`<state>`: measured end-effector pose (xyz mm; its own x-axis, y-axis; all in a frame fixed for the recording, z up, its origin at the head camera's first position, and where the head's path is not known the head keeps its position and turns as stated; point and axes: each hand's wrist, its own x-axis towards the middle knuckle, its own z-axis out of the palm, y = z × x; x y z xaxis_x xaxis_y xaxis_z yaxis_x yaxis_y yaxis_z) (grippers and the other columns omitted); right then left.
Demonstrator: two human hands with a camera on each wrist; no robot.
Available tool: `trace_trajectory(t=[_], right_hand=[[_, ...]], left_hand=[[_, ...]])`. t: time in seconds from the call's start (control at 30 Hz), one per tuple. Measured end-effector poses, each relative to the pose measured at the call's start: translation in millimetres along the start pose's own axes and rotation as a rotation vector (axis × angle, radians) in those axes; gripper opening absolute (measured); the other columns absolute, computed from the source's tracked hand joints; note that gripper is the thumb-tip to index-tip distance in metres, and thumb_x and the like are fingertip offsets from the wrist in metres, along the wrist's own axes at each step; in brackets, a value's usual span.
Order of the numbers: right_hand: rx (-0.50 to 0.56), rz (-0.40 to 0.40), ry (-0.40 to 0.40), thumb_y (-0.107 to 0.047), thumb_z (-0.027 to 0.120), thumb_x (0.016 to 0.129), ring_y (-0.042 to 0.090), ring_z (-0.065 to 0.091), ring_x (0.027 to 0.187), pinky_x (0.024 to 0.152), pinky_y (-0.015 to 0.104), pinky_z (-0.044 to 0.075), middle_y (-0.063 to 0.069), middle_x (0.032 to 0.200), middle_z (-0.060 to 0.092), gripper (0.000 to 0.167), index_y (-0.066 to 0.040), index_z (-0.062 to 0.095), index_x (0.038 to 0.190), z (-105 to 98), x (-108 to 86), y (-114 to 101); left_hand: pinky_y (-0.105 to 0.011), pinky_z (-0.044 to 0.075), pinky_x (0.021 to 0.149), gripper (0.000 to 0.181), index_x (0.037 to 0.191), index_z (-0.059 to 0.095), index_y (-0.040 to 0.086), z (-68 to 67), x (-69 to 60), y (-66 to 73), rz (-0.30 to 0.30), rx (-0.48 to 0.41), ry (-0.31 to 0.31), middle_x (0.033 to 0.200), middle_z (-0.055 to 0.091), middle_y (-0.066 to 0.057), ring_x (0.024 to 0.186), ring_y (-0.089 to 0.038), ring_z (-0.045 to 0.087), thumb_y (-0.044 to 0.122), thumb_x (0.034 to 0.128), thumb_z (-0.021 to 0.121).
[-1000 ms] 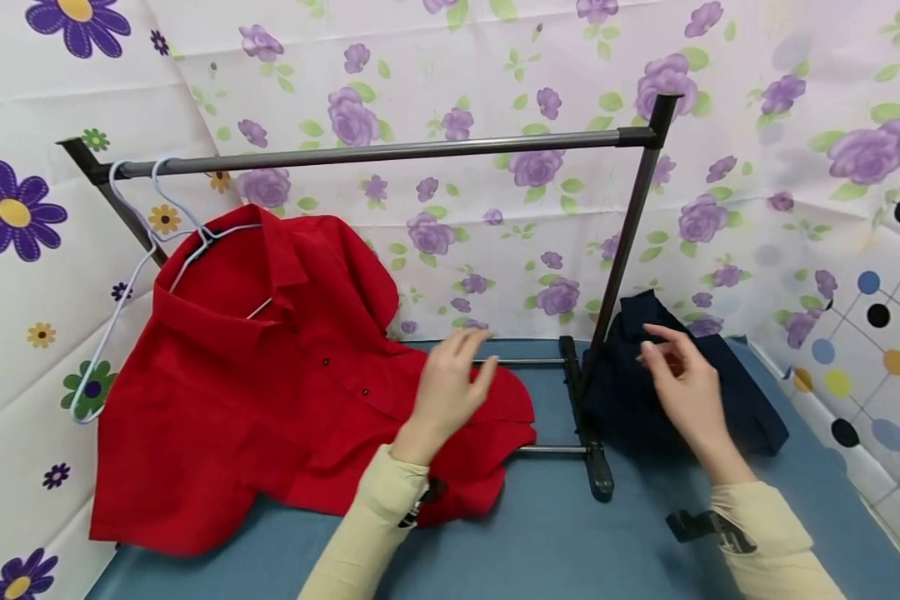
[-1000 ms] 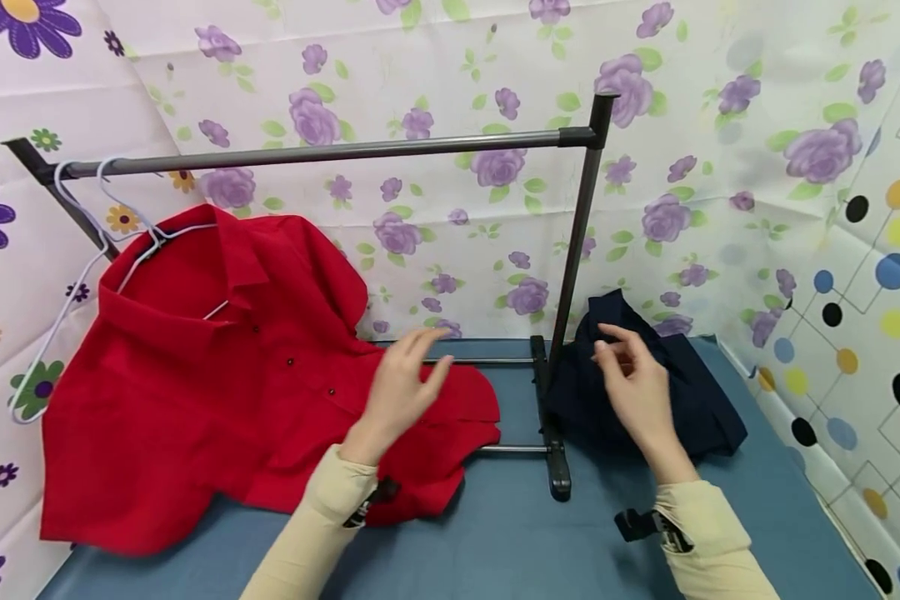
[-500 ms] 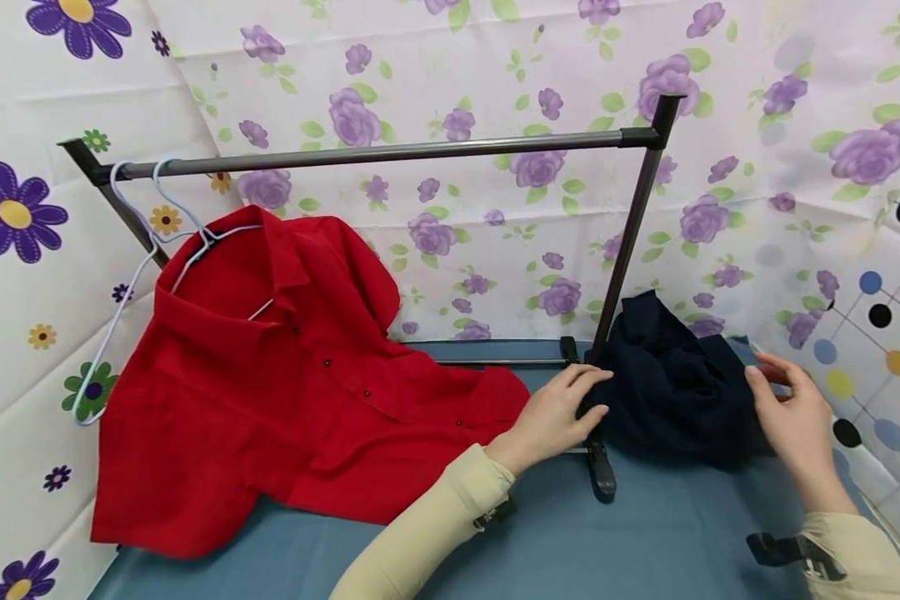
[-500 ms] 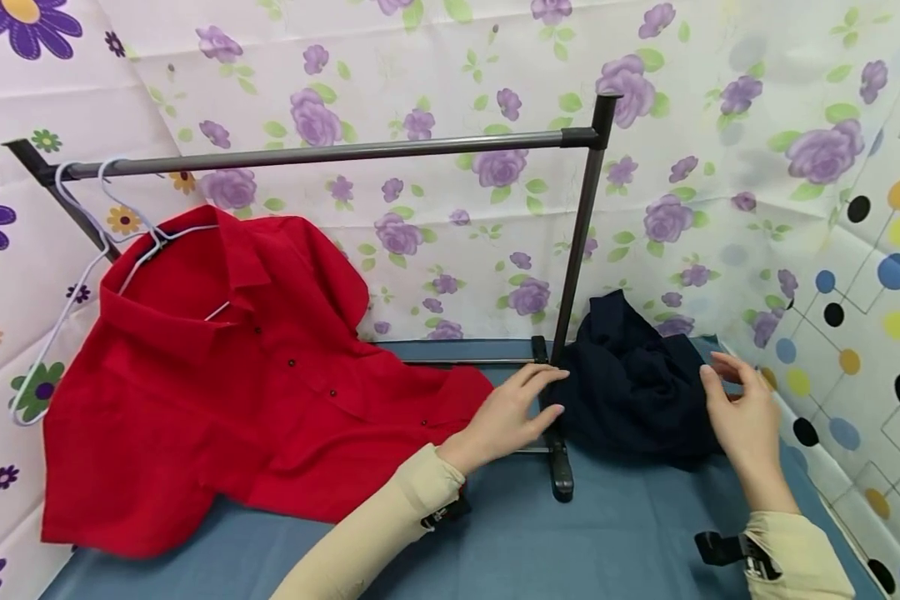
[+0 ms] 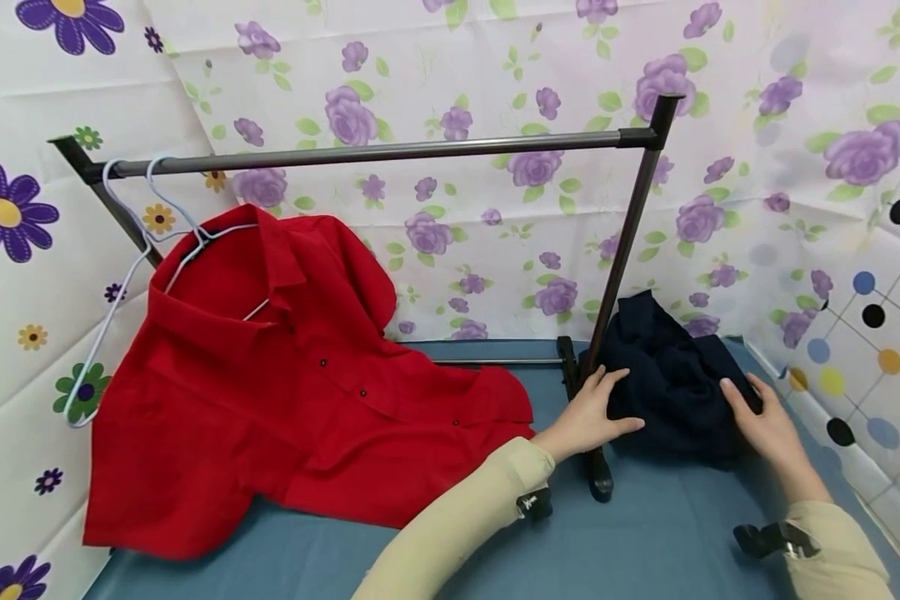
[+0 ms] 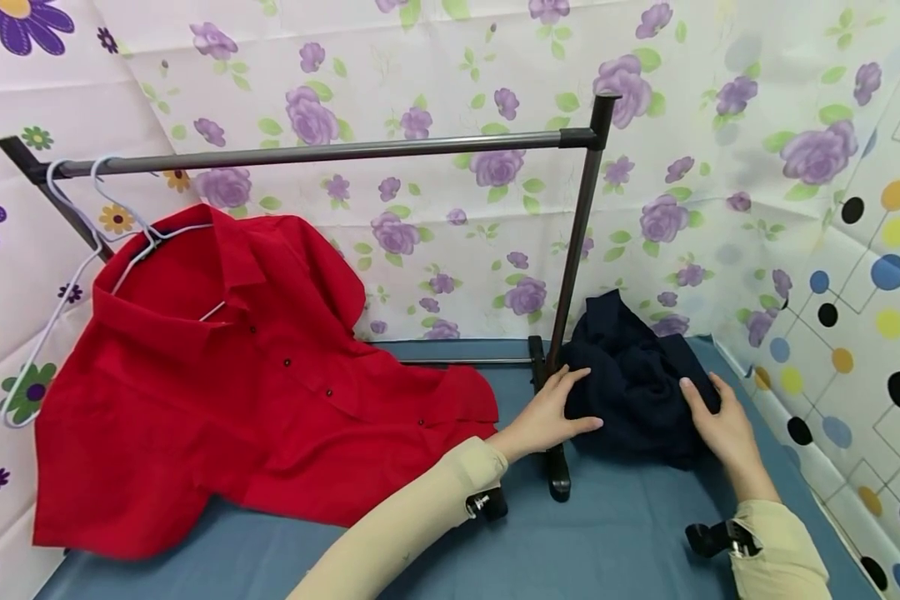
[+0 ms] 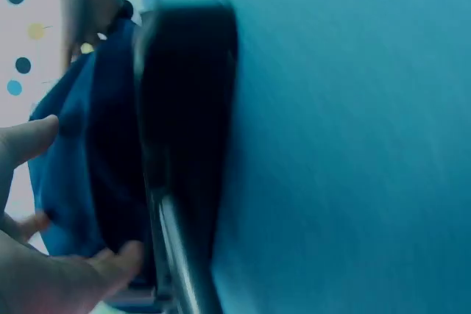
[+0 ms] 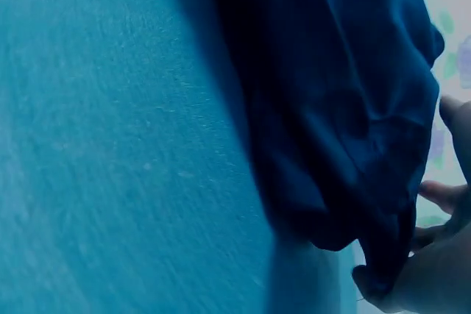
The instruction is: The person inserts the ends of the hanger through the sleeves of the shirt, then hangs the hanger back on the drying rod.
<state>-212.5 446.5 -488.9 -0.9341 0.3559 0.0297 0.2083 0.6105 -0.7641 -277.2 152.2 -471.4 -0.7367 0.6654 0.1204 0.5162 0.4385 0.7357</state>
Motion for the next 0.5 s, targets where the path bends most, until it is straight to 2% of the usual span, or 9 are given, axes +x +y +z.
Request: trace_trajectory(t=[0.13,0.2,0.37,0.5], right_hand=[[-0.001,0.045,-0.112,-0.062,0.032,0.102,0.067,0.01,0.137,0.105,0.075,0.017,0.045,0.154,0.0,0.093,0.0,-0.007,0.158,3.8,3.3,4.9],[0.012,0.055,-0.147,-0.064,0.032,0.101,0.066,0.01,0.137,0.105,0.075,0.018,0.046,0.153,-0.002,0.095,0.0,-0.01,0.158,4.8,4.7,6.1],[0.021,0.088,-0.217,-0.068,0.032,0.1,0.064,0.011,0.139,0.107,0.073,0.02,0.046,0.153,0.0,0.101,0.004,-0.011,0.156,8.0,7.4,4.2],[-0.013,0.125,-0.264,-0.071,0.031,0.098,0.062,0.013,0.14,0.109,0.069,0.022,0.046,0.153,0.004,0.106,0.011,-0.005,0.154,13.2,6.0,1.5]], left_hand=[[-0.04,0.039,0.111,0.09,0.16,0.023,0.027,9.1,8.2,6.2,-0.113,-0.166,0.014,0.164,0.024,-0.004,0.148,-0.019,0.03,0.047,0.0895,0.075],[-0.039,0.04,0.109,0.095,0.161,0.021,0.026,11.6,13.3,9.5,-0.149,-0.224,0.029,0.162,0.029,-0.003,0.145,-0.018,0.034,0.044,0.0876,0.078],[-0.039,0.044,0.104,0.099,0.16,0.018,0.029,18.0,26.8,9.5,-0.235,-0.307,0.044,0.158,0.035,-0.005,0.14,-0.02,0.043,0.041,0.0853,0.081],[-0.04,0.044,0.104,0.093,0.157,0.025,0.029,19.8,32.9,9.9,-0.303,-0.336,0.028,0.154,0.041,-0.006,0.136,-0.022,0.047,0.038,0.0847,0.082]])
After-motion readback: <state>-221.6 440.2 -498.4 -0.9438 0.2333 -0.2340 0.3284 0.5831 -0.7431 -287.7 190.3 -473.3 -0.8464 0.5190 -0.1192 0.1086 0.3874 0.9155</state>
